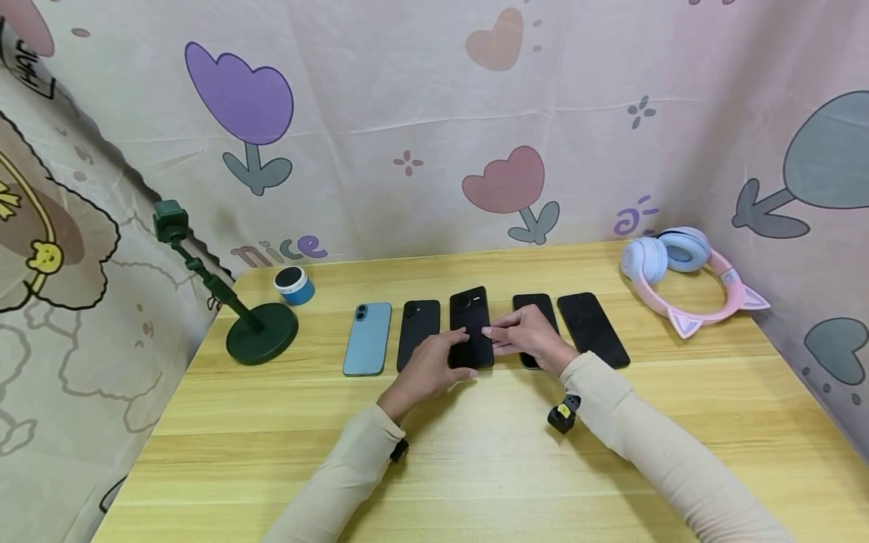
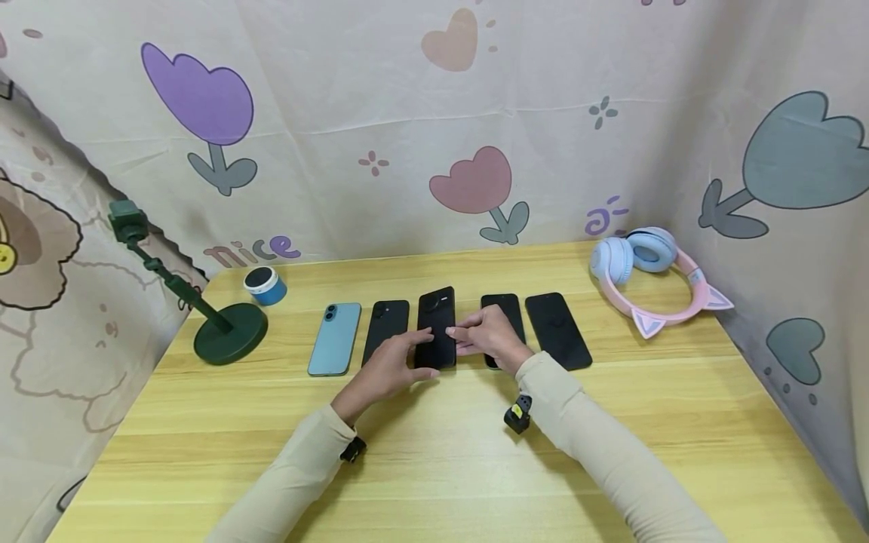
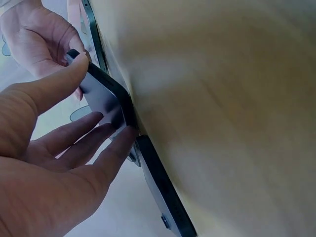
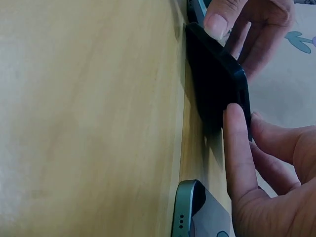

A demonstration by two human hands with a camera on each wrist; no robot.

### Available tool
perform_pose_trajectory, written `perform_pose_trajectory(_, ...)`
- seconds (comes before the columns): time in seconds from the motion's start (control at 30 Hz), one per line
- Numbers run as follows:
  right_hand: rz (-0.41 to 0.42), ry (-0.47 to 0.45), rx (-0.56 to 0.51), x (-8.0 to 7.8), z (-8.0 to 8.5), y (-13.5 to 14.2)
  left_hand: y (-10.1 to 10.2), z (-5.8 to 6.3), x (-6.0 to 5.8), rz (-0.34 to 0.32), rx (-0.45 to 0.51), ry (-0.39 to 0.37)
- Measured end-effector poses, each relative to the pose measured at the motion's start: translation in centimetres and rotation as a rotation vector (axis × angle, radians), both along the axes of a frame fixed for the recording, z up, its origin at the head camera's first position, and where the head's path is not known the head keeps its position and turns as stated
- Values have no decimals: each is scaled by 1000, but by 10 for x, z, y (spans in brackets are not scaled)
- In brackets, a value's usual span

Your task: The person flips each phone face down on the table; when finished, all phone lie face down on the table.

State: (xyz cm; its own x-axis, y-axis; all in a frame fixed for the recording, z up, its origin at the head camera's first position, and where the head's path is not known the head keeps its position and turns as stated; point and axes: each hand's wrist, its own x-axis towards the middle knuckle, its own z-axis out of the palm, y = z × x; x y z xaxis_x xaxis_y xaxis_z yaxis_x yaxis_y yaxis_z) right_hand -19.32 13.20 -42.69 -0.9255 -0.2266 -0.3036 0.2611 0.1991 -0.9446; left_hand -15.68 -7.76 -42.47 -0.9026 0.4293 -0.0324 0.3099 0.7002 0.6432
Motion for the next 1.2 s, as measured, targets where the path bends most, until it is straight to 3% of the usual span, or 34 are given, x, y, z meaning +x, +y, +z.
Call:
perform_pose_trajectory(0.83, 84, 66, 164, 1, 3, 3, 5, 2, 0, 51, -74, -54)
perform_pose_trajectory(1.2, 148, 161, 210, 2, 17, 15, 11, 11, 1, 39, -43, 4)
